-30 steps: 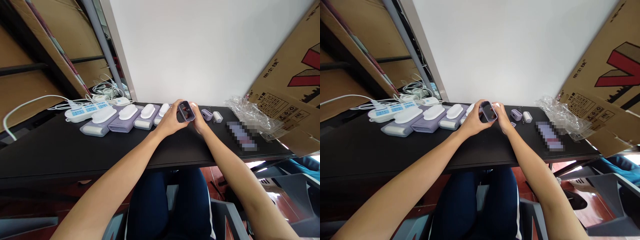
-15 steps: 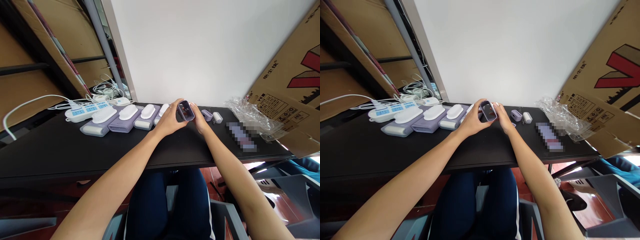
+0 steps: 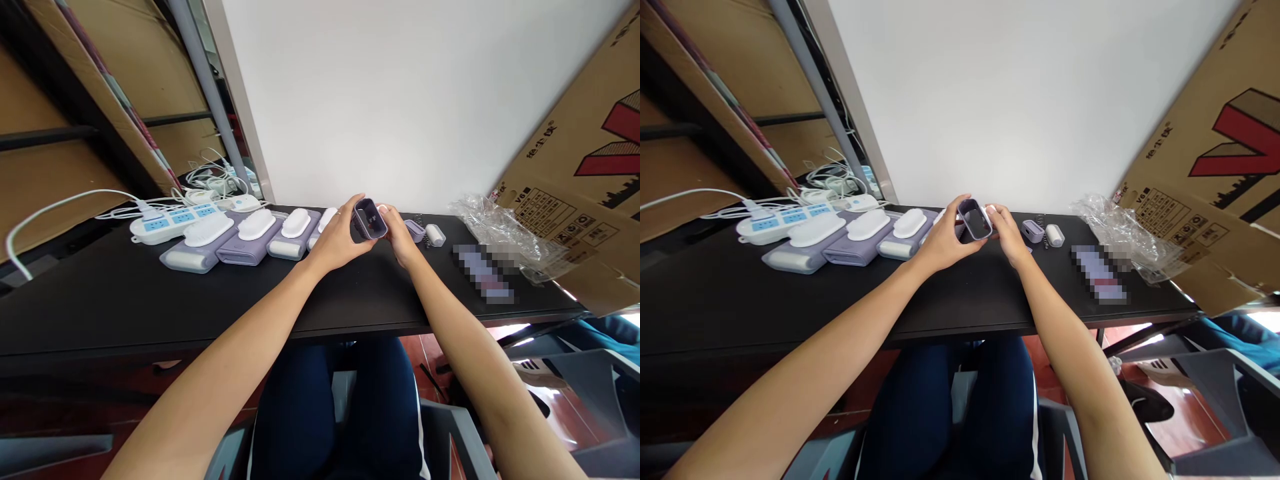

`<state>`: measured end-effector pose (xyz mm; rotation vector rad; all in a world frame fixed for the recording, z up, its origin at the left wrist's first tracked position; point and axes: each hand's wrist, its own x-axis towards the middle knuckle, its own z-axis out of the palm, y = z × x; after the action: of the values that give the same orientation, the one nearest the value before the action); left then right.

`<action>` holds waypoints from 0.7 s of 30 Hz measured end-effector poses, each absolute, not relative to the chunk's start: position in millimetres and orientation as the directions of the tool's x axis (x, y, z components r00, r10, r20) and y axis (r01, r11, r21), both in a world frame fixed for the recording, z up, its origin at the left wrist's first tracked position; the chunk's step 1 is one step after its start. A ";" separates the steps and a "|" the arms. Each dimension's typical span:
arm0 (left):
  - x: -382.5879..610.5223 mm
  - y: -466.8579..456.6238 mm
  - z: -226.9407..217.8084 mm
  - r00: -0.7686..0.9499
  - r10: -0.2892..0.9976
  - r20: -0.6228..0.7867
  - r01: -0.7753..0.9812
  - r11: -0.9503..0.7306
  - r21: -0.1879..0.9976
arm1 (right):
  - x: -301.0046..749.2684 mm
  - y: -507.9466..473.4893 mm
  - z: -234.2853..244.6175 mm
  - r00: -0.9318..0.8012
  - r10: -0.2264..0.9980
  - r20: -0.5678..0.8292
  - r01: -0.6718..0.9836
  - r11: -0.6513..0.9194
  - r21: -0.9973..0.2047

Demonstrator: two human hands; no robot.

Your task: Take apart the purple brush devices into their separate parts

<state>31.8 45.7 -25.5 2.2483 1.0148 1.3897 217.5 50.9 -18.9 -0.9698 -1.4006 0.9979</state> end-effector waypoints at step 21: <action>30.2 47.5 -25.3 0.316 0.709 0.631 0.372 -0.704 0.605 | 222.6 54.5 -19.3 -0.014 0.948 0.319 0.048 0.319 -0.947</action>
<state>30.2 47.5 -25.3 2.2401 0.9664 1.3443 222.6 54.5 -19.3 -0.9984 -1.3857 0.9462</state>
